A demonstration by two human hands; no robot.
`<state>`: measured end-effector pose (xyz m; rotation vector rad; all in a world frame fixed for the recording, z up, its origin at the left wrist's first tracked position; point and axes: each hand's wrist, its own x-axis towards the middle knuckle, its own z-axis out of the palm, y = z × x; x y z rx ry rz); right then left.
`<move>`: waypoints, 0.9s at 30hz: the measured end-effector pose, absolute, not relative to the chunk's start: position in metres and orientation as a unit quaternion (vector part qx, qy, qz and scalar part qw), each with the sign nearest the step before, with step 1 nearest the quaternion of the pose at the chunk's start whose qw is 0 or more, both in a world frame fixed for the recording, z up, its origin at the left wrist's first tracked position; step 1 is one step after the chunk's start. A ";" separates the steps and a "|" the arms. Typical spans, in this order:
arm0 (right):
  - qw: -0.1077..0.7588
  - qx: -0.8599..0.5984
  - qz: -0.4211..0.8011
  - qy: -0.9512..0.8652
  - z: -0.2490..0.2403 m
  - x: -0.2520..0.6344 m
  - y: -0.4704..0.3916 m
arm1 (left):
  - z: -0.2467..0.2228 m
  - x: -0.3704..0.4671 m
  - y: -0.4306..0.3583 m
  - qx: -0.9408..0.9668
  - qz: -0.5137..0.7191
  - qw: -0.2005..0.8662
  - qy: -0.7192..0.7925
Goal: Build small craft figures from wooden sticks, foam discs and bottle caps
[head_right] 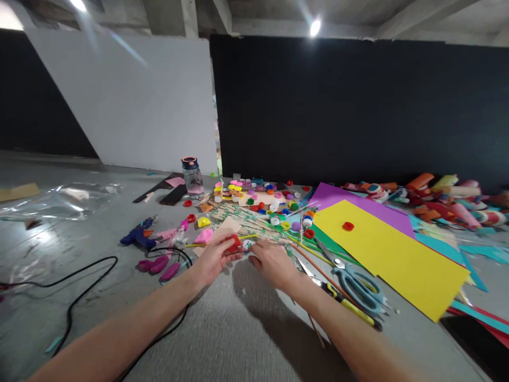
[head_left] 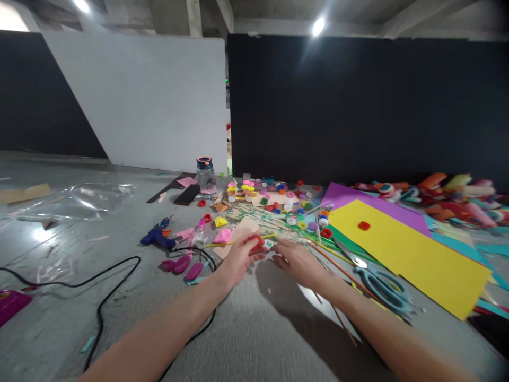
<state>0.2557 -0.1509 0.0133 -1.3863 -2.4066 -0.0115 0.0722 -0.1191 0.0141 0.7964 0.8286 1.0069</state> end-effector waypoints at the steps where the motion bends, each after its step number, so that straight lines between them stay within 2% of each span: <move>1: 0.198 -0.496 0.002 -0.846 0.017 0.255 -0.164 | 0.018 0.070 -0.130 0.355 0.446 0.736 0.364; 6: 0.325 -0.461 0.090 -0.821 0.039 0.258 -0.221 | 0.036 0.070 -0.181 0.368 0.368 0.816 0.254; 9: 0.356 -0.444 0.130 -0.812 0.048 0.261 -0.242 | 0.041 0.073 -0.199 0.391 0.344 0.823 0.227; 14: 0.407 -0.431 0.091 -0.800 0.047 0.264 -0.269 | 0.038 0.073 -0.217 0.430 0.321 0.819 0.204; 19: 0.430 -0.443 0.088 -0.782 0.040 0.264 -0.285 | 0.040 0.071 -0.228 0.500 0.310 0.767 0.256; 27: 0.471 -0.440 0.055 -0.763 0.045 0.266 -0.294 | 0.053 0.081 -0.238 0.498 0.352 0.749 0.260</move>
